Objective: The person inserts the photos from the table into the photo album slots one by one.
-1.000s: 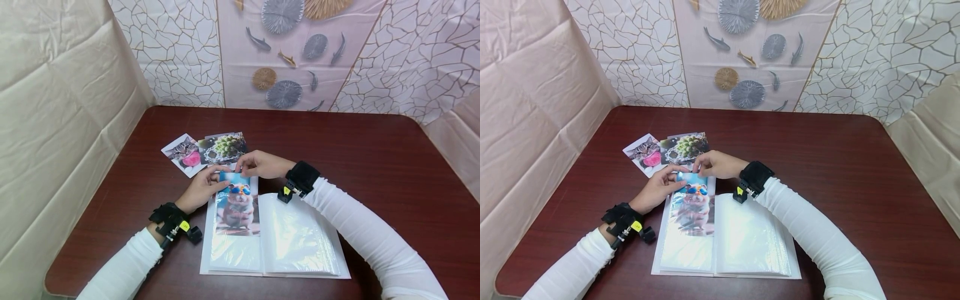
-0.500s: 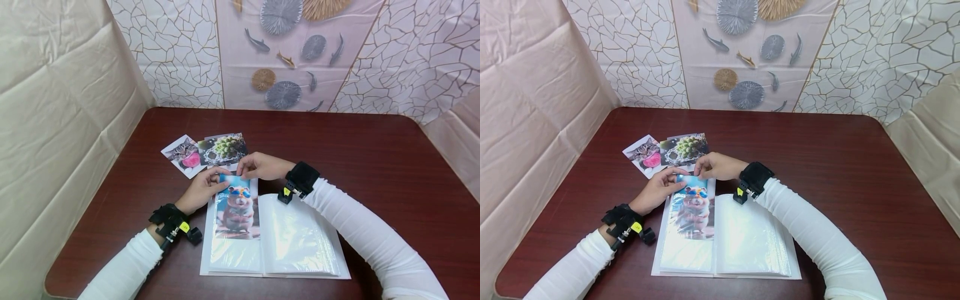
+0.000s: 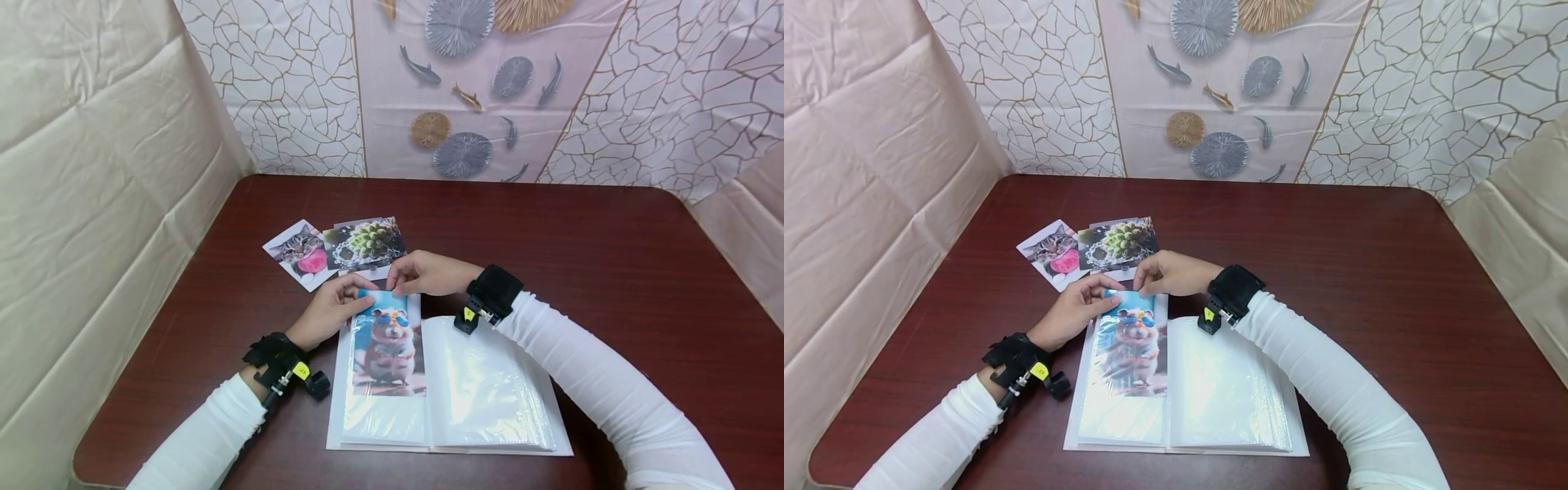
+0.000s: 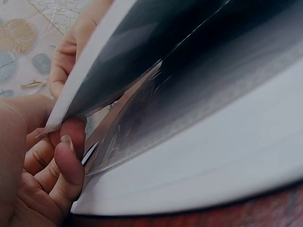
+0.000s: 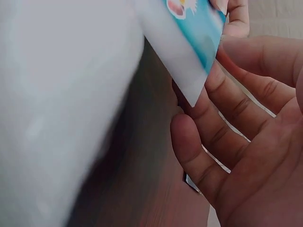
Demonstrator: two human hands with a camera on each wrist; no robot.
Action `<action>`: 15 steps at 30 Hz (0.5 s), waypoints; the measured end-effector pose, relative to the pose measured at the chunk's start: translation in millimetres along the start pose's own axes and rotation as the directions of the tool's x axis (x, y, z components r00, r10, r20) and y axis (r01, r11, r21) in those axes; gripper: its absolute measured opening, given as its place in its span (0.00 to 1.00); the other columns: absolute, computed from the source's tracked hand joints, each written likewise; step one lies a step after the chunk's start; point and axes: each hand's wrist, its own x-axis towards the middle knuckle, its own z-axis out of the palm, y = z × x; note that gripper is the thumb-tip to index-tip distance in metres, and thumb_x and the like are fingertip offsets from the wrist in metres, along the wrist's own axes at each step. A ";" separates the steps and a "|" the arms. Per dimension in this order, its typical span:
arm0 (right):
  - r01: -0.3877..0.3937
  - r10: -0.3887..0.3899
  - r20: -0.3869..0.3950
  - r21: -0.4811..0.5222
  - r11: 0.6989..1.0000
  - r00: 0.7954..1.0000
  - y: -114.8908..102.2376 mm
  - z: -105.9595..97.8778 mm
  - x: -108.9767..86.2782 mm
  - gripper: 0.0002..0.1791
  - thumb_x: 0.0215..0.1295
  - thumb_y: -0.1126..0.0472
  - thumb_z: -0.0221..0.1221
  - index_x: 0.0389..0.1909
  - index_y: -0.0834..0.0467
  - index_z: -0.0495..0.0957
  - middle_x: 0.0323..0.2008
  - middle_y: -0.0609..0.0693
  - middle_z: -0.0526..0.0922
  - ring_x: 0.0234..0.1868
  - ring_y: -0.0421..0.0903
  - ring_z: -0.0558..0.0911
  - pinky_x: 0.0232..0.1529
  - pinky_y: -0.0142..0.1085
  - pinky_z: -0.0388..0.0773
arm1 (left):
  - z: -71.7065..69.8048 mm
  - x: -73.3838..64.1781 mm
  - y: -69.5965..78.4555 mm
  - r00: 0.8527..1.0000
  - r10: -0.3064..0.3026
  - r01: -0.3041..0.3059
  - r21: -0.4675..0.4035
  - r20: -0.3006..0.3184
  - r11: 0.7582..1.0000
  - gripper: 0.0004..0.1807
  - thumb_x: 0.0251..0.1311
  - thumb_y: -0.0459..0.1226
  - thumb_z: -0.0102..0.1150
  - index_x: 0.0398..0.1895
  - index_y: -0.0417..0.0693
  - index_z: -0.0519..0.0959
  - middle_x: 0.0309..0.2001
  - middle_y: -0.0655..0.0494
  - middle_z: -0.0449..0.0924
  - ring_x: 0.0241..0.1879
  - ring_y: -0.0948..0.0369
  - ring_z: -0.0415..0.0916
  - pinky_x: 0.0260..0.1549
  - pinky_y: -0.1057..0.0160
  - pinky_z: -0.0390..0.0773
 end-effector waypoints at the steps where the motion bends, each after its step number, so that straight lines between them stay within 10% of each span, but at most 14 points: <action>1: 0.001 -0.001 0.002 0.000 1.000 1.000 -0.2 0.1 -0.4 0.08 0.73 0.67 0.58 0.48 0.63 0.81 0.39 0.55 0.85 0.39 0.46 0.81 0.44 0.33 0.78 | 0.0 -0.1 0.1 1.000 -0.003 0.003 -0.003 0.002 1.000 0.10 0.71 0.40 0.61 0.51 0.50 0.82 0.25 0.52 0.73 0.17 0.59 0.67 0.18 0.64 0.72; 15: 0.020 -0.019 0.026 -0.027 0.999 0.999 -1.0 1.4 -2.1 0.08 0.73 0.64 0.58 0.47 0.62 0.83 0.41 0.54 0.84 0.38 0.44 0.81 0.41 0.34 0.77 | -0.7 -0.6 1.8 0.999 -0.037 0.037 0.019 -0.002 0.999 0.09 0.70 0.41 0.61 0.47 0.47 0.82 0.26 0.51 0.77 0.17 0.61 0.68 0.19 0.65 0.72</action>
